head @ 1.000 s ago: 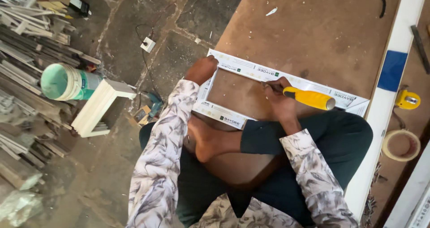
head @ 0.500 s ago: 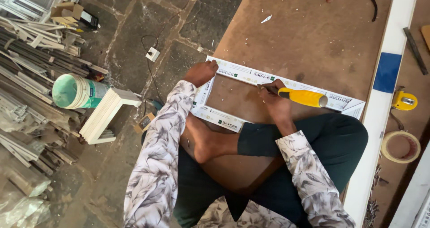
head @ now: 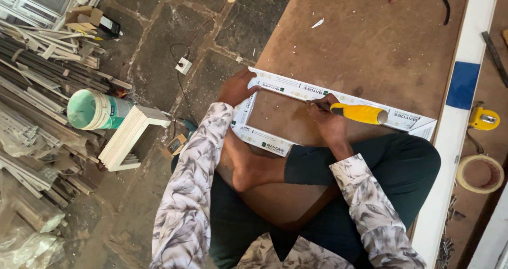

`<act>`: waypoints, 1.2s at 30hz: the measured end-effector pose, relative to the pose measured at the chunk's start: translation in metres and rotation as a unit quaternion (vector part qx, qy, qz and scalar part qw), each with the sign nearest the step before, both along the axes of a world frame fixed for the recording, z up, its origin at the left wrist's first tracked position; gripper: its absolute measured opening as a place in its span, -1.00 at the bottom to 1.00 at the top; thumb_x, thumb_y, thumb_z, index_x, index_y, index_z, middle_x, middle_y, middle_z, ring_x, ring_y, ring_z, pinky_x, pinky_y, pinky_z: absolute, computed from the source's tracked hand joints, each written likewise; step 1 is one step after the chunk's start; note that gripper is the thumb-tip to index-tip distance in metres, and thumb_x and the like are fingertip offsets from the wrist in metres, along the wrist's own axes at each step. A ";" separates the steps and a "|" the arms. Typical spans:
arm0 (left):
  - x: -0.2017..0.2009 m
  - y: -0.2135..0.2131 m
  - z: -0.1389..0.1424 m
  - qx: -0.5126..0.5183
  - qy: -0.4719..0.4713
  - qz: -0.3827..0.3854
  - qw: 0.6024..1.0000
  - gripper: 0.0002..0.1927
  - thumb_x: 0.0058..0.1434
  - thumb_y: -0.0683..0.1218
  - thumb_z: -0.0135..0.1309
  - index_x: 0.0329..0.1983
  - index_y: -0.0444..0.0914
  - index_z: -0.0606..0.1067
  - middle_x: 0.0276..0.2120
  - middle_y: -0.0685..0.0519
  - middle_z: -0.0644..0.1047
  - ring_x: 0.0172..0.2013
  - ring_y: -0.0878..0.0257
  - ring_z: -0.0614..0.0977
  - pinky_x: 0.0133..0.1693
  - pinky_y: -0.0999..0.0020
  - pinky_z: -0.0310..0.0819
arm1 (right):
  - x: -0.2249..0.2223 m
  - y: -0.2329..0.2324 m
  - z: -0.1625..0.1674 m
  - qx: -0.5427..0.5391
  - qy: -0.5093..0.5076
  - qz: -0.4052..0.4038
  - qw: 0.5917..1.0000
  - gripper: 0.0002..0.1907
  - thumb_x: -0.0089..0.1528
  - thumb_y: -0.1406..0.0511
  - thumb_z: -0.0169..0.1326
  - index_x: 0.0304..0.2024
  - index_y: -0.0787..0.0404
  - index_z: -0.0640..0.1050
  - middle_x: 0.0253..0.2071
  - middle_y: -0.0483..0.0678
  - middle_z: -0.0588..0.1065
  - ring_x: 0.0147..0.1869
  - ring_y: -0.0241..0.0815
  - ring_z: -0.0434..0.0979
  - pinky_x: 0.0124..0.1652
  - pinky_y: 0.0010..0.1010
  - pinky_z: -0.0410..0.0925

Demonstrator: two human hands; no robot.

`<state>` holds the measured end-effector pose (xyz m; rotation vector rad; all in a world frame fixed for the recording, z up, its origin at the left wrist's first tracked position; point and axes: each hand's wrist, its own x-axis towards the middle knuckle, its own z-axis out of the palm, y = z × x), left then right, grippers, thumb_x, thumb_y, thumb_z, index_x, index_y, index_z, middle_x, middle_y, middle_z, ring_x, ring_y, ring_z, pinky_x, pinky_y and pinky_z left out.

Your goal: The person assembles a white window frame by hand, using a utility knife to trim protective film and a hammer to tap the corners into alignment. The person works on the floor, repeatedly adjusting the frame pieces and removing film from the edges.

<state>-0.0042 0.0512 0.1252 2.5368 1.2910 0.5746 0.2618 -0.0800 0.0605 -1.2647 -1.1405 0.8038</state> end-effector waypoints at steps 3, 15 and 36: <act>0.003 -0.004 0.004 -0.006 0.019 0.010 1.000 -0.55 0.06 0.05 0.31 -0.05 -0.25 0.55 -0.07 -0.13 0.56 -0.08 -0.14 0.61 -0.13 0.03 0.51 | 0.000 -0.001 0.001 0.001 0.001 0.013 1.000 -0.85 0.21 0.47 0.22 -0.25 0.30 0.47 -0.31 -0.08 0.56 -0.24 -0.39 0.50 -0.20 -0.52 0.39; 0.002 0.004 -0.004 0.005 0.057 0.016 0.998 -0.82 0.21 -0.03 0.17 -0.25 -0.23 0.61 -0.25 -0.05 0.55 -0.15 -0.04 0.61 -0.14 0.05 0.51 | -0.001 0.001 0.000 -0.051 -0.007 -0.002 0.999 -0.85 0.19 0.43 0.23 -0.26 0.29 0.50 -0.35 -0.07 0.57 -0.28 -0.35 0.52 -0.23 -0.49 0.39; 0.010 0.018 0.003 0.138 0.052 0.192 0.970 -0.89 0.28 -0.06 0.06 -0.31 -0.18 0.52 -0.20 0.03 0.57 -0.24 -0.01 0.66 -0.31 0.08 0.58 | 0.000 0.000 0.002 -0.033 0.023 0.018 0.999 -0.85 0.22 0.46 0.20 -0.22 0.27 0.49 -0.28 -0.07 0.58 -0.20 -0.35 0.56 -0.15 -0.51 0.42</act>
